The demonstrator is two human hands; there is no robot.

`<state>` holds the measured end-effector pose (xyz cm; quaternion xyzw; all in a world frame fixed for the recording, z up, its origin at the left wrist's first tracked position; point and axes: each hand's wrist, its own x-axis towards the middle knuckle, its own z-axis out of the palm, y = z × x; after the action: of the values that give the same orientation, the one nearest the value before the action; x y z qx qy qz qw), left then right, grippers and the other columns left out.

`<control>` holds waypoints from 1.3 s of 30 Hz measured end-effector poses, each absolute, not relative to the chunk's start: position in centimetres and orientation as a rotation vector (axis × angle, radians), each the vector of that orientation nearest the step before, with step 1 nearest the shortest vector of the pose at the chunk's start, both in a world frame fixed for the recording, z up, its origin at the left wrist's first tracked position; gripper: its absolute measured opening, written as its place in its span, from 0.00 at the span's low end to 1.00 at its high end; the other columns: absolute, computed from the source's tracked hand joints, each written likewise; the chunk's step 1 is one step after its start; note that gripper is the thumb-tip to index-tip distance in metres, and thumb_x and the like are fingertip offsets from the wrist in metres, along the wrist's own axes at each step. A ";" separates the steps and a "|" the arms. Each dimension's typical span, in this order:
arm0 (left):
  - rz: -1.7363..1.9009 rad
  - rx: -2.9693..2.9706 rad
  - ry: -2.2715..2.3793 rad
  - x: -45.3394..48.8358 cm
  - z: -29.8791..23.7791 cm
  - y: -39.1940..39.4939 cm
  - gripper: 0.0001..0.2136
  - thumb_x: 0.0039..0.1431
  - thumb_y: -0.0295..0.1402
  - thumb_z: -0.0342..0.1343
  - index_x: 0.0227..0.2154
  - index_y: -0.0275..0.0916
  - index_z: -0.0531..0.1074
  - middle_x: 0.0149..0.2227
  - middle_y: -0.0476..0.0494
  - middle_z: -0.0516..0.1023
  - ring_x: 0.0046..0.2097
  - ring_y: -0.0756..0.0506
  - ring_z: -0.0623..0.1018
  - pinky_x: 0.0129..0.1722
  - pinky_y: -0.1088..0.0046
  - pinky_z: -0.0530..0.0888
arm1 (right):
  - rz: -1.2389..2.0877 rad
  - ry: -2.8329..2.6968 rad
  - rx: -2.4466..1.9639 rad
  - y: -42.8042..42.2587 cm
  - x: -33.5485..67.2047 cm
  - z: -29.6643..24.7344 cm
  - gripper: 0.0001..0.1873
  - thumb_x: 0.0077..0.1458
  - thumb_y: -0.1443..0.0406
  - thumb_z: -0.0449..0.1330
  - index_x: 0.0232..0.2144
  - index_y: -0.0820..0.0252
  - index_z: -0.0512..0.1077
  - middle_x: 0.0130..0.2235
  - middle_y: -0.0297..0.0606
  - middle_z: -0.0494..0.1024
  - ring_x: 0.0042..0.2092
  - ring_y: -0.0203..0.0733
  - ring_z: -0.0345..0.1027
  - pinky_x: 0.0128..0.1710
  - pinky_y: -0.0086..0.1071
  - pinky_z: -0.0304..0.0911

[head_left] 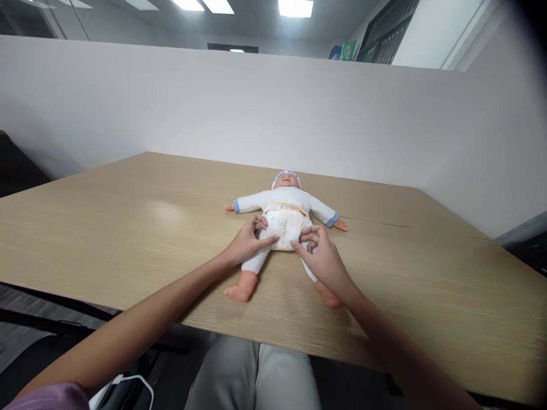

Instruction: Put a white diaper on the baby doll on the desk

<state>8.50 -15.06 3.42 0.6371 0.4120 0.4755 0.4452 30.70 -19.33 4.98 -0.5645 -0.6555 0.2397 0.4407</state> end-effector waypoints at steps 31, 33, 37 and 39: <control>0.974 1.630 1.120 7.7 4.7 -16.0 0.25 0.54 0.54 0.68 0.43 0.37 0.81 0.40 0.42 0.83 0.43 0.39 0.79 0.44 0.63 0.73 | 0.575 -1.743 -1.504 -19.8 31.1 5.8 0.18 0.58 0.49 0.64 0.36 0.55 0.81 0.37 0.38 0.85 0.37 0.47 0.75 0.39 0.36 0.63; 0.975 1.658 1.137 7.7 4.8 -16.1 0.25 0.54 0.54 0.67 0.43 0.37 0.80 0.41 0.42 0.82 0.43 0.39 0.78 0.44 0.64 0.73 | 0.606 -1.732 -1.500 -19.7 31.1 5.7 0.18 0.58 0.48 0.64 0.37 0.56 0.80 0.37 0.38 0.84 0.37 0.47 0.74 0.39 0.36 0.63; 1.003 1.511 1.064 7.9 4.6 -16.1 0.27 0.53 0.54 0.68 0.46 0.37 0.80 0.43 0.39 0.83 0.46 0.37 0.80 0.46 0.63 0.75 | 0.709 -1.677 -1.483 -19.0 31.5 4.8 0.19 0.56 0.47 0.65 0.37 0.55 0.79 0.39 0.37 0.84 0.37 0.45 0.72 0.40 0.36 0.63; 1.006 1.419 1.025 8.0 4.4 -16.0 0.27 0.53 0.53 0.69 0.47 0.36 0.80 0.43 0.39 0.83 0.46 0.37 0.80 0.46 0.62 0.75 | 0.780 -1.627 -1.441 -18.5 31.8 4.2 0.21 0.55 0.46 0.66 0.38 0.56 0.78 0.40 0.38 0.83 0.38 0.44 0.72 0.41 0.36 0.64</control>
<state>7.98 -15.98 4.42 0.5951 0.4298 0.4216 0.5323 31.76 -18.47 4.24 -0.5707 -0.6445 0.3090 0.4043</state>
